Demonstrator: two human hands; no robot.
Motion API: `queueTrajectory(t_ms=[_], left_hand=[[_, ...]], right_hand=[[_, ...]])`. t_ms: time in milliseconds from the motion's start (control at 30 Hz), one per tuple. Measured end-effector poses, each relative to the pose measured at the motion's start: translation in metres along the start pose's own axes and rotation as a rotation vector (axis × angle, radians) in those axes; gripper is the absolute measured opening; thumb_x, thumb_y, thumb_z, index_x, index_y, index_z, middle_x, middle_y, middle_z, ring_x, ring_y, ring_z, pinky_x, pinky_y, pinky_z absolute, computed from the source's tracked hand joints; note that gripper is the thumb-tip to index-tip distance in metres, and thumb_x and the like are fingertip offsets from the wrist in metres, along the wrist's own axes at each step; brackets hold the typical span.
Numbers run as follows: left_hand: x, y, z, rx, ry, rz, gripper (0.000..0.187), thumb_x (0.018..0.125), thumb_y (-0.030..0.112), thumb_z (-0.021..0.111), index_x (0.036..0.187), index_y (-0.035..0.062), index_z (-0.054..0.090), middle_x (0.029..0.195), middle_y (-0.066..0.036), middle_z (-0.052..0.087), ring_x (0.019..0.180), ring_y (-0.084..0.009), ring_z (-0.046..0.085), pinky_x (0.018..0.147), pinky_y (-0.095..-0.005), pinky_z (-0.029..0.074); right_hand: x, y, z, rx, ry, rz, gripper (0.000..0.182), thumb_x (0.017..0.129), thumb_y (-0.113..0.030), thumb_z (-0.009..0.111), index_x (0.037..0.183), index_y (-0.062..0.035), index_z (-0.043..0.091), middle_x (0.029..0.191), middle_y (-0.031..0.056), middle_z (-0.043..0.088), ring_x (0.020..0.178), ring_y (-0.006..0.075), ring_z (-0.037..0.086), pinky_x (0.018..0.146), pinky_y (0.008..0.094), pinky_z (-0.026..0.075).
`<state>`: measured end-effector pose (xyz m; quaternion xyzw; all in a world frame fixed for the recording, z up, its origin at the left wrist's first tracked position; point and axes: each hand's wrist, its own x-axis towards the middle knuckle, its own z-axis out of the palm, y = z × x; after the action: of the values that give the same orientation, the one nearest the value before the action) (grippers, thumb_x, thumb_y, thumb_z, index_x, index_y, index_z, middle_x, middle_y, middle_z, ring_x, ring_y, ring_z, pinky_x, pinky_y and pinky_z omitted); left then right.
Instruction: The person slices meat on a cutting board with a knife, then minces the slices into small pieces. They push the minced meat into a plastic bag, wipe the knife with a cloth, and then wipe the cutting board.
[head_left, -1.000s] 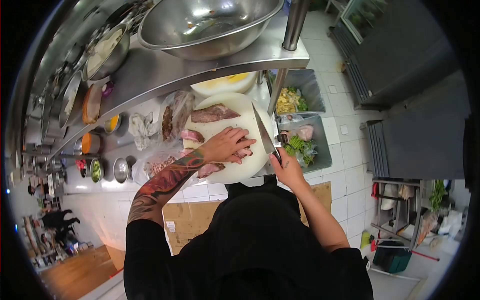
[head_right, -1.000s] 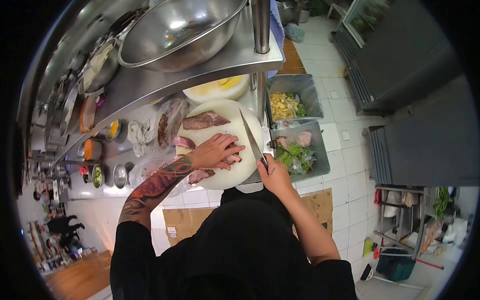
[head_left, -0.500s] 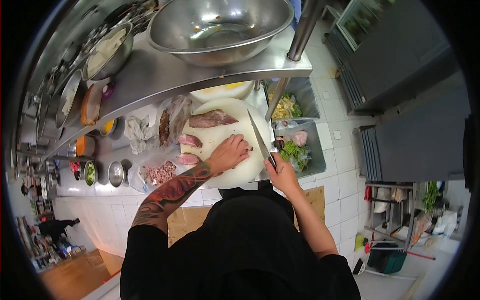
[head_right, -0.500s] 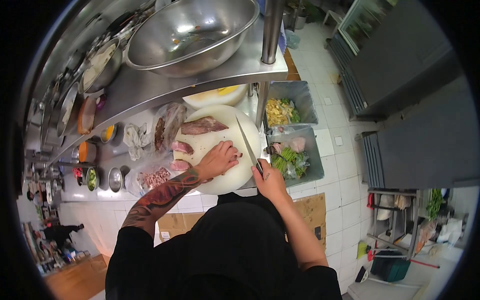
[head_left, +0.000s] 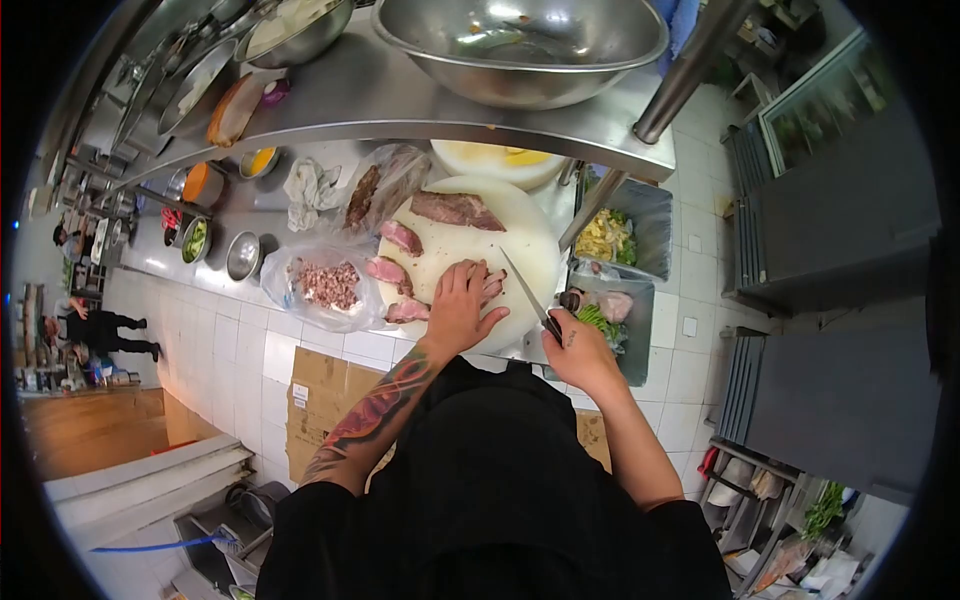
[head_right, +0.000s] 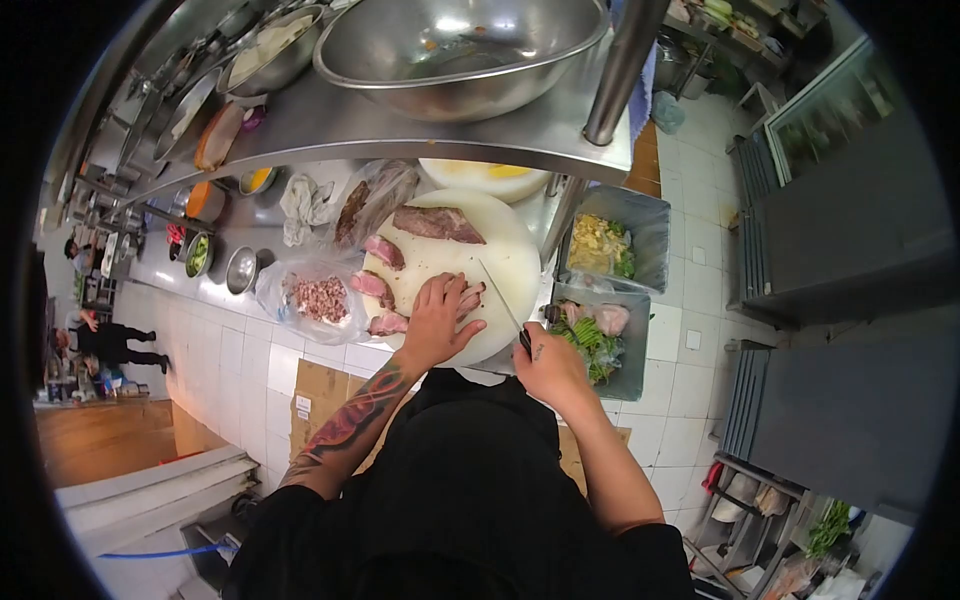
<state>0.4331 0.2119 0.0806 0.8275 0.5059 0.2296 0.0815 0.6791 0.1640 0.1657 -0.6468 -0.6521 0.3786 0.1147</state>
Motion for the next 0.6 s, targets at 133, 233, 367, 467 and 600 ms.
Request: queueTrajectory(t_ms=[133, 233, 367, 467, 600], left_hand=[[-0.005, -0.011, 0.015, -0.133, 0.091, 0.007, 0.079, 0.093, 0.033, 0.083, 0.152, -0.0068, 0.048, 0.146, -0.027, 0.052, 0.135, -0.0469, 0.052, 0.116, -0.0515, 0.045], [-0.002, -0.018, 0.021, -0.295, 0.014, -0.013, 0.073, 0.091, 0.02, 0.084, 0.149, -0.0058, 0.049, 0.144, -0.027, 0.054, 0.133, -0.0475, 0.053, 0.115, -0.0515, 0.046], [0.005, -0.022, 0.018, -0.447, 0.072, -0.063, 0.048, 0.09, 0.009, 0.08, 0.131, -0.001, 0.058, 0.134, -0.024, 0.059, 0.125, -0.0457, 0.059, 0.107, -0.0502, 0.051], [0.007, -0.028, 0.016, -0.427, 0.055, -0.051, 0.035, 0.089, 0.006, 0.078, 0.119, 0.0014, 0.062, 0.127, -0.019, 0.062, 0.117, -0.0423, 0.063, 0.099, -0.049, 0.054], [0.014, -0.023, 0.005, -0.422, 0.054, -0.041, 0.024, 0.089, 0.006, 0.079, 0.109, 0.0025, 0.067, 0.12, -0.016, 0.065, 0.111, -0.0398, 0.066, 0.093, -0.048, 0.056]], right_hand=[[-0.004, -0.013, 0.001, -0.122, -0.043, -0.011, 0.042, 0.102, -0.026, 0.065, 0.134, 0.0019, 0.067, 0.1, 0.0311, 0.076, 0.098, 0.0504, 0.073, 0.092, 0.0582, 0.056], [-0.007, -0.009, 0.013, -0.098, 0.007, -0.061, 0.043, 0.102, -0.026, 0.065, 0.134, 0.0022, 0.067, 0.1, 0.0312, 0.076, 0.099, 0.0505, 0.073, 0.092, 0.0576, 0.057], [-0.009, -0.015, 0.014, -0.003, 0.005, 0.011, 0.043, 0.102, -0.025, 0.066, 0.135, 0.002, 0.066, 0.1, 0.0307, 0.076, 0.099, 0.0505, 0.073, 0.092, 0.057, 0.056], [-0.008, -0.013, 0.017, -0.011, 0.02, 0.017, 0.042, 0.102, -0.025, 0.066, 0.134, 0.0014, 0.067, 0.101, 0.0308, 0.076, 0.099, 0.0503, 0.073, 0.092, 0.0568, 0.056], [-0.01, -0.02, 0.014, -0.029, 0.068, -0.014, 0.033, 0.103, -0.023, 0.065, 0.127, 0.0001, 0.066, 0.096, 0.0274, 0.076, 0.094, 0.048, 0.074, 0.085, 0.0568, 0.056]])
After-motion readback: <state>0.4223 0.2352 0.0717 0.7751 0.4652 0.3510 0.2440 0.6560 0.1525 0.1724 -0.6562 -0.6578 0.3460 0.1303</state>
